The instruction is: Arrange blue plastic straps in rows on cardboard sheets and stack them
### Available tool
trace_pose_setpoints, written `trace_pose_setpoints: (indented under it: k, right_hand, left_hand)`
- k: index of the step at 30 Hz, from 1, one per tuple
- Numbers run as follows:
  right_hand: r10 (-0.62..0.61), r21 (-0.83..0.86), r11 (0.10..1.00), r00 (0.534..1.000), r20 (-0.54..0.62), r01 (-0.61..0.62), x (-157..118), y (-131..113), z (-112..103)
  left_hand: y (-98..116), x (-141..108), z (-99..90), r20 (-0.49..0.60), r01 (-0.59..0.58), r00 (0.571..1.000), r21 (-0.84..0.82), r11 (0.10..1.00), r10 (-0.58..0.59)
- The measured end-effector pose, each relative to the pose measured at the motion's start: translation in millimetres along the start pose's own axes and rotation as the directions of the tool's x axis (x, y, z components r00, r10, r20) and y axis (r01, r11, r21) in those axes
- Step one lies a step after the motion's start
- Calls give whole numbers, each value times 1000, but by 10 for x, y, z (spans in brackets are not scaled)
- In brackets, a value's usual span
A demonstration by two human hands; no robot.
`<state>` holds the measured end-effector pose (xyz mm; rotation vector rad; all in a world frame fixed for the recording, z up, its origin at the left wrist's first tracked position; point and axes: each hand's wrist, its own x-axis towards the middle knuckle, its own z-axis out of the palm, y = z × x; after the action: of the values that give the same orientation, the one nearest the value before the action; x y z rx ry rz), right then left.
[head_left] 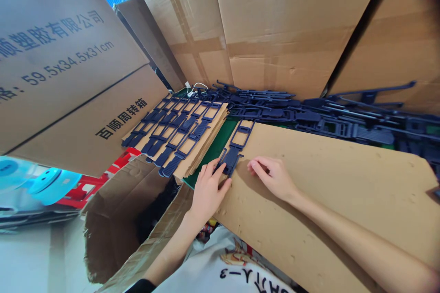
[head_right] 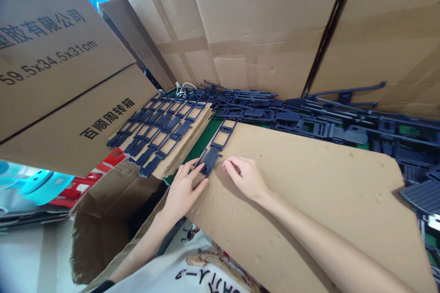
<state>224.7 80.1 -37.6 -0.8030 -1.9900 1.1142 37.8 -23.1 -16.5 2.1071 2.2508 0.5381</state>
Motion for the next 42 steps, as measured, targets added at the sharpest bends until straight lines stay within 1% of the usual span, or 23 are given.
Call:
trace_pose_setpoints:
  k: [9, 17, 21, 24, 26, 28, 29, 30, 31, 33, 34, 35, 36, 37, 38, 39, 41, 42]
  right_hand:
    - [-1, 6, 1000, 1000, 2, 1, 5, 16, 17]
    - [-12, 9, 1000, 1000, 7, 12, 1, 25, 16]
    - [-11, 23, 1000, 1000, 10, 11, 4, 14, 8]
    - [13, 87, 996, 1000, 14, -14, 7, 13, 11]
    - [80, 202, 976, 997, 19, -82, 22, 29, 24]
    - [168, 370, 915, 986, 10, -160, 52, 59, 36]
    - [209, 459, 869, 978, -4, -184, 73, 76, 39]
    - [247, 545, 815, 969, -23, -194, 96, 92, 36]
    - [282, 624, 757, 958, -44, -195, 122, 106, 27]
    - [347, 754, 628, 937, -49, -193, 172, 127, -15]
    - [374, 806, 557, 927, -26, -202, 196, 135, -46]
    - [391, 844, 489, 920, 11, -218, 217, 144, -82]
    - [397, 869, 433, 916, 54, -239, 237, 154, -122]
    - [394, 882, 391, 914, 98, -263, 254, 168, -161]
    - [386, 887, 361, 912, 139, -288, 269, 186, -199]
    - [379, 886, 345, 909, 172, -311, 281, 208, -232]
    - [369, 880, 320, 902, 225, -351, 301, 258, -279]
    - [366, 878, 306, 897, 248, -367, 309, 282, -292]
  left_hand:
    - [-12, 22, 20, -34, -18, 999, 26, 999, 19]
    - [3, 42, 20, -22, 2, 1000, 51, 999, -1]
    - [20, 49, -17, -4, 9, 1000, 44, 999, -9]
    - [58, 47, -74, 8, -18, 1000, 14, 1000, 17]
    - [116, 58, -128, 22, -75, 997, -18, 997, 75]
    - [205, 96, -192, 46, -169, 984, -56, 984, 172]
    - [259, 129, -227, 64, -232, 969, -80, 970, 237]
    - [318, 173, -260, 89, -304, 945, -107, 947, 313]
    - [377, 228, -292, 118, -380, 911, -135, 915, 396]
    - [486, 370, -342, 176, -525, 815, -181, 832, 552]
    - [530, 455, -359, 194, -581, 767, -192, 791, 611]
    - [562, 547, -369, 204, -625, 729, -193, 757, 654]
    - [579, 643, -371, 202, -653, 706, -186, 734, 679]
    - [579, 741, -365, 191, -662, 704, -172, 729, 684]
    - [562, 836, -351, 175, -653, 721, -153, 742, 670]
    - [528, 923, -330, 154, -623, 756, -130, 771, 636]
    - [419, 1054, -272, 124, -526, 838, -73, 847, 531]
    - [351, 1091, -240, 135, -486, 863, -48, 873, 488]
